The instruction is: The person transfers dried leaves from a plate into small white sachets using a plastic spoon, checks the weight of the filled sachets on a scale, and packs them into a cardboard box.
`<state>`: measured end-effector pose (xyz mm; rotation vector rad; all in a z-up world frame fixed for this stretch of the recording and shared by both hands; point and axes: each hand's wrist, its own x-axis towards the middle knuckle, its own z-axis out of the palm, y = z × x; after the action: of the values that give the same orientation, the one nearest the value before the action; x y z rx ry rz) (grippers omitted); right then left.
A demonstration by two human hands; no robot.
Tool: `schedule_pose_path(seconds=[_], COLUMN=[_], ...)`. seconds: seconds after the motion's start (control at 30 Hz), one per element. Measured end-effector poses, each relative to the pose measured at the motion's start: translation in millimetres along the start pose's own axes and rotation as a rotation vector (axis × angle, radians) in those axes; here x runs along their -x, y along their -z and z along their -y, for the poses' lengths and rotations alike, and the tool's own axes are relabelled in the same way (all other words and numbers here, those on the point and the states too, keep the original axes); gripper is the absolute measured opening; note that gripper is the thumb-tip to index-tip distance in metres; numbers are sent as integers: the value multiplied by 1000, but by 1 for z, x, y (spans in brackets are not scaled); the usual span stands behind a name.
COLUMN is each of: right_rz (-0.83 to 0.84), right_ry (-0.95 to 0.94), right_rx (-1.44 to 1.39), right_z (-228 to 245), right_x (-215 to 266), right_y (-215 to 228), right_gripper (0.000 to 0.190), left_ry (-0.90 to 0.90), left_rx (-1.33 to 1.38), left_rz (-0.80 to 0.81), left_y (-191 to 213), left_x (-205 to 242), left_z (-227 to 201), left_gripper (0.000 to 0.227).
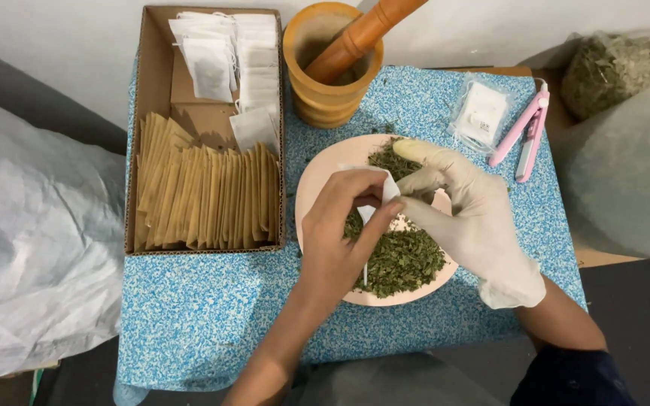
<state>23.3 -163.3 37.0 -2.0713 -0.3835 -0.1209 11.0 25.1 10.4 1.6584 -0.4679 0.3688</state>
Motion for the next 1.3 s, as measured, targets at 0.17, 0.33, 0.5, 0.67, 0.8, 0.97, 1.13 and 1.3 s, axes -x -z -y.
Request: schedule_pose_path(seconds=[0.17,0.33,0.5,0.67,0.8,0.97,1.13,1.3], right_rz=[92,188,167,46,-66,-76,-160,69], right_ry=[-128,-202,-182,-104,-51,56,301,23], right_rx=[-141,-272,-143,-206,-171,-167,-125,-492], right_z=[1,7,2,-13,-32,-43,-86,-96], right_x=[-4,-8,4,10,21,18,13,-10], right_y=[-1,-7,-22,-35,-58,-53,-32,-11], right_gripper=[57,56,51,54,47,52,38,81], left_ry=[-96,-142,27,-17,-45,16,147,247], left_rx=[-59,-100,-233,-392,-524,-336,-155,203], left_rz=[162,294,186,72,59,219,206,238], left_y=[18,35,22,11,10,20,17,17], left_x=[7,15,26,24,19,8,2,-5], left_z=[14,20,8,20,30,37,48,40], left_gripper=[39,49,53,60,65,74,70,84])
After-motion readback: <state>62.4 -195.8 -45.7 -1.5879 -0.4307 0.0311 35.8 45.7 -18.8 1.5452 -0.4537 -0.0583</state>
